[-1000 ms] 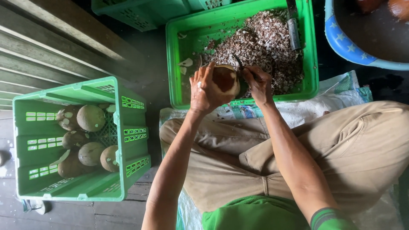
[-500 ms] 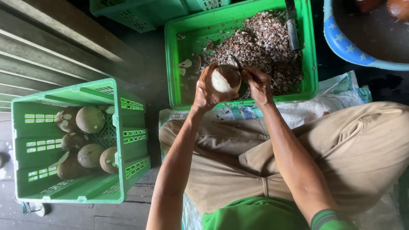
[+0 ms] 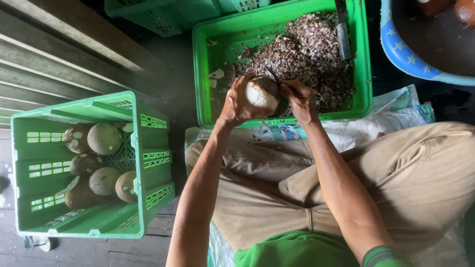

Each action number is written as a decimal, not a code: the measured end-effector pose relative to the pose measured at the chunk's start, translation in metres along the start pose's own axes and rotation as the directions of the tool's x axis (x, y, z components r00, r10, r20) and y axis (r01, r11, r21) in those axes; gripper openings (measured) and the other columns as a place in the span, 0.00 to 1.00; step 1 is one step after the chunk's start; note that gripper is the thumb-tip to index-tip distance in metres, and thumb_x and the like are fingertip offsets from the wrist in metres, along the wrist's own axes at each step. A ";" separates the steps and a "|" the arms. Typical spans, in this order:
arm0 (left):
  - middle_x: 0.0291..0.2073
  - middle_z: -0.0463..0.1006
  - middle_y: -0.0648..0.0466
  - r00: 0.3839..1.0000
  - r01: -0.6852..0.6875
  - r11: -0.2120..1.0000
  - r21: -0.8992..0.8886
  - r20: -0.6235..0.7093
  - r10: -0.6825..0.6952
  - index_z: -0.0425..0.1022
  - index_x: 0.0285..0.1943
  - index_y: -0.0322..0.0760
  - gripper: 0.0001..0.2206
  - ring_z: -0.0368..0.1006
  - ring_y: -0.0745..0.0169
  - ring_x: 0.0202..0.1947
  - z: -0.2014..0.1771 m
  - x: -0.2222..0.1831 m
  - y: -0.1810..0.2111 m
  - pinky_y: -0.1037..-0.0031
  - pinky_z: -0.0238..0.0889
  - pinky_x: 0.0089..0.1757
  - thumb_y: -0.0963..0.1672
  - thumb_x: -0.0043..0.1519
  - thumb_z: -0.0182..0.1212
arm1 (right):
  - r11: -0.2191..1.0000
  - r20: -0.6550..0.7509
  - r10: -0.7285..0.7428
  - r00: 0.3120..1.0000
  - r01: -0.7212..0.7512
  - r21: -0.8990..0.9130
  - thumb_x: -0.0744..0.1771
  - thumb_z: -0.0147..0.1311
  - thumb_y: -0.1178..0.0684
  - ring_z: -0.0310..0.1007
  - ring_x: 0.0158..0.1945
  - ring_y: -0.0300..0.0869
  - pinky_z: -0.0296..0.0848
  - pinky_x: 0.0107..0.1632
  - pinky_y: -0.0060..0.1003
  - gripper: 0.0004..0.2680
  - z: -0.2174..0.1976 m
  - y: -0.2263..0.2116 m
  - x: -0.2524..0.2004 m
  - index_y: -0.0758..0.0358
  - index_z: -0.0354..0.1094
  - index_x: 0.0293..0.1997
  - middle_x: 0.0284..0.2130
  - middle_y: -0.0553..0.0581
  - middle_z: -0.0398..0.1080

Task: The person sits cross-legged and uses a knife to peel the husk off a coconut, rotating it to remove the outer layer. The removed husk falls into a green crate below.

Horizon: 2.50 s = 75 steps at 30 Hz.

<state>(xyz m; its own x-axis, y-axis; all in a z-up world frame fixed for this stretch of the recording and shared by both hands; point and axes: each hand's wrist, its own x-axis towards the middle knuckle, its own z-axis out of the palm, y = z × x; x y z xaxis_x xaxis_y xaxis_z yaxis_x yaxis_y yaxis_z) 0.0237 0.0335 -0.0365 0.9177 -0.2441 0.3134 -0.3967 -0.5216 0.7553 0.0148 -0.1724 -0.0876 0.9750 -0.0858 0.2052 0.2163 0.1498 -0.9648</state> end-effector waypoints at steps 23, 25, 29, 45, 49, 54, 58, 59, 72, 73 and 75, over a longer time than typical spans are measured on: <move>0.51 0.72 0.50 0.973 0.153 0.988 0.001 -0.174 -0.150 0.70 0.61 0.46 0.45 0.74 0.40 0.51 0.027 -0.010 0.037 0.52 0.69 0.53 0.53 0.31 0.84 | 0.692 0.373 -0.421 0.827 0.559 -0.457 0.68 0.60 0.55 0.73 0.48 0.49 0.72 0.50 0.43 0.03 0.007 -0.074 0.016 0.59 0.78 0.44 0.42 0.57 0.73; 0.53 0.72 0.47 0.966 0.152 0.988 -0.019 -0.208 -0.152 0.66 0.66 0.44 0.48 0.74 0.39 0.54 0.031 -0.009 0.032 0.51 0.68 0.56 0.53 0.32 0.84 | 0.557 0.478 -0.418 0.773 0.634 -0.537 0.68 0.60 0.54 0.73 0.48 0.47 0.73 0.50 0.42 0.04 0.009 -0.076 0.027 0.54 0.79 0.44 0.42 0.53 0.73; 0.53 0.73 0.44 0.958 0.146 0.989 0.027 -0.253 -0.134 0.66 0.67 0.40 0.50 0.73 0.38 0.55 0.046 -0.010 0.014 0.52 0.67 0.58 0.55 0.32 0.82 | 0.536 0.544 -0.417 0.728 0.680 -0.500 0.69 0.57 0.52 0.72 0.48 0.47 0.73 0.49 0.41 0.04 0.011 -0.083 0.032 0.54 0.79 0.43 0.42 0.53 0.73; 0.60 0.72 0.43 0.943 0.189 0.980 0.065 -0.289 -0.163 0.68 0.63 0.32 0.47 0.66 0.41 0.64 0.053 -0.004 0.025 0.58 0.59 0.65 0.53 0.31 0.82 | 0.502 0.651 -0.377 0.659 0.736 -0.455 0.67 0.59 0.58 0.75 0.43 0.50 0.75 0.47 0.43 0.02 0.017 -0.095 0.053 0.56 0.76 0.36 0.39 0.55 0.74; 0.56 0.71 0.48 0.924 0.253 0.955 0.153 -0.332 -0.192 0.62 0.68 0.41 0.55 0.72 0.43 0.53 0.050 -0.008 0.046 0.57 0.70 0.54 0.60 0.28 0.79 | 0.672 0.463 -0.390 0.796 0.590 -0.448 0.70 0.61 0.54 0.77 0.45 0.50 0.75 0.47 0.39 0.03 -0.013 -0.058 0.065 0.59 0.78 0.43 0.39 0.58 0.75; 0.56 0.65 0.52 0.969 0.241 0.894 0.377 -0.151 -0.198 0.54 0.74 0.45 0.61 0.67 0.46 0.54 0.023 -0.016 0.074 0.50 0.67 0.50 0.57 0.28 0.84 | 0.890 0.278 -0.106 0.955 0.215 -0.401 0.70 0.59 0.56 0.77 0.47 0.51 0.74 0.50 0.45 0.04 -0.040 -0.043 0.022 0.64 0.76 0.46 0.41 0.63 0.76; 0.55 0.65 0.58 0.974 0.219 0.935 0.280 -0.011 -0.225 0.63 0.71 0.60 0.58 0.66 0.49 0.54 0.017 -0.005 0.025 0.54 0.66 0.46 0.64 0.24 0.79 | 0.910 0.225 -0.131 0.965 0.208 -0.358 0.69 0.55 0.64 0.76 0.49 0.58 0.73 0.51 0.47 0.04 -0.026 -0.036 0.010 0.69 0.75 0.46 0.41 0.69 0.75; 0.55 0.67 0.52 0.986 0.164 0.985 0.053 0.003 -0.164 0.63 0.71 0.54 0.57 0.69 0.44 0.54 0.014 -0.002 0.029 0.52 0.66 0.50 0.64 0.26 0.79 | 0.937 0.196 -0.122 0.973 0.179 -0.301 0.69 0.55 0.63 0.75 0.50 0.54 0.72 0.52 0.47 0.05 -0.027 -0.024 0.011 0.68 0.75 0.47 0.41 0.68 0.75; 0.51 0.69 0.52 0.958 0.257 0.966 0.024 -0.139 -0.252 0.65 0.69 0.53 0.49 0.73 0.38 0.52 0.038 -0.006 0.045 0.50 0.69 0.56 0.52 0.30 0.81 | 0.829 0.270 -0.297 0.916 0.388 -0.404 0.70 0.58 0.57 0.73 0.50 0.58 0.70 0.52 0.50 0.05 -0.031 -0.043 0.011 0.65 0.76 0.48 0.43 0.66 0.73; 0.51 0.69 0.52 0.958 0.257 0.966 0.023 -0.138 -0.251 0.65 0.69 0.53 0.49 0.73 0.38 0.52 0.047 -0.006 0.032 0.50 0.69 0.56 0.52 0.30 0.81 | 0.828 0.269 -0.297 0.916 0.387 -0.406 0.70 0.58 0.57 0.73 0.50 0.58 0.70 0.52 0.50 0.05 -0.021 -0.054 0.011 0.65 0.76 0.48 0.43 0.66 0.73; 0.49 0.70 0.52 0.952 0.119 0.993 0.001 -0.285 -0.114 0.67 0.66 0.49 0.42 0.75 0.42 0.49 0.065 -0.007 0.007 0.57 0.70 0.52 0.53 0.38 0.79 | 0.655 0.466 -0.376 0.801 0.586 -0.477 0.68 0.60 0.54 0.72 0.51 0.47 0.71 0.55 0.42 0.05 -0.004 -0.076 0.009 0.54 0.79 0.47 0.45 0.54 0.74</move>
<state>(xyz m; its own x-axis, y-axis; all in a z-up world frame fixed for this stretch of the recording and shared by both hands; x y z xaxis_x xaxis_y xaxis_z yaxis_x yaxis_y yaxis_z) 0.0127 -0.0213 -0.0708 0.9244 0.0601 0.3767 -0.2850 -0.5474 0.7868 0.0063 -0.1882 -0.0127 0.7234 0.3342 0.6042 0.6880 -0.4222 -0.5902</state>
